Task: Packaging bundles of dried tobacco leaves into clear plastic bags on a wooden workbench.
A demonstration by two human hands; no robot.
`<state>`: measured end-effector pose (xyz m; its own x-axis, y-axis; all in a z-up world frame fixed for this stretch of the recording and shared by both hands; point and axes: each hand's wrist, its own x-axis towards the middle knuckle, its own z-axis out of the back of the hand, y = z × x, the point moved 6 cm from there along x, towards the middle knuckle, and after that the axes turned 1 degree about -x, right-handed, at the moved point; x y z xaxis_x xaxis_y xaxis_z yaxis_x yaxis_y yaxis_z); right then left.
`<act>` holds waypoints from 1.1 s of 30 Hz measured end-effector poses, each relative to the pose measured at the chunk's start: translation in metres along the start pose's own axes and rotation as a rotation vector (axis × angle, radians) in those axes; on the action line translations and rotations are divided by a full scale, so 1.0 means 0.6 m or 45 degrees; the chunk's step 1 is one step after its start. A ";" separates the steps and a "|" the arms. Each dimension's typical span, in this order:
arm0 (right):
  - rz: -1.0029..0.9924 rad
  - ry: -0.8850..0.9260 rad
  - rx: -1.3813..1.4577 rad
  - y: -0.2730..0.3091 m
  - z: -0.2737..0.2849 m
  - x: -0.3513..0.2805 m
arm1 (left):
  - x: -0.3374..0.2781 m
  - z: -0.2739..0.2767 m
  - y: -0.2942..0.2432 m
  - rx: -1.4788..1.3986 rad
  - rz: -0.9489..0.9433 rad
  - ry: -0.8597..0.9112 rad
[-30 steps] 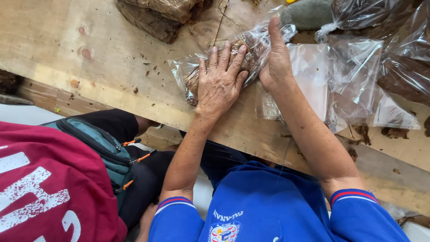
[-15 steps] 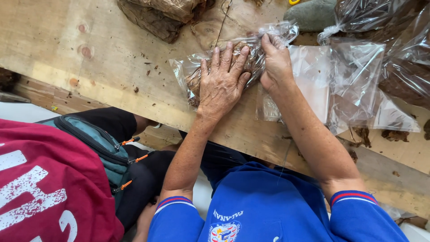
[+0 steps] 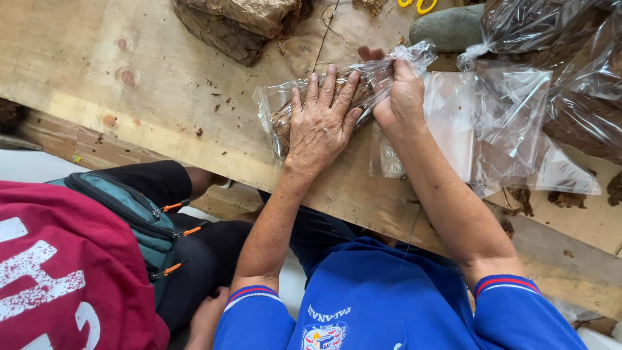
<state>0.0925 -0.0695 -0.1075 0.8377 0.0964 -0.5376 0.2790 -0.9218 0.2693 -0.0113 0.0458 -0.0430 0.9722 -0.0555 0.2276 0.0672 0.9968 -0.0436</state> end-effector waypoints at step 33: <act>0.252 1.540 -1.463 0.159 -0.178 -0.262 | 0.104 0.353 -0.156 -0.669 -0.957 -0.256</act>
<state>0.0379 -0.1323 0.0882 0.6015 0.7374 0.3073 -0.1503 -0.2734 0.9501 -0.0043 -0.0385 0.1815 0.5785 -0.6145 0.5363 0.8024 0.5469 -0.2389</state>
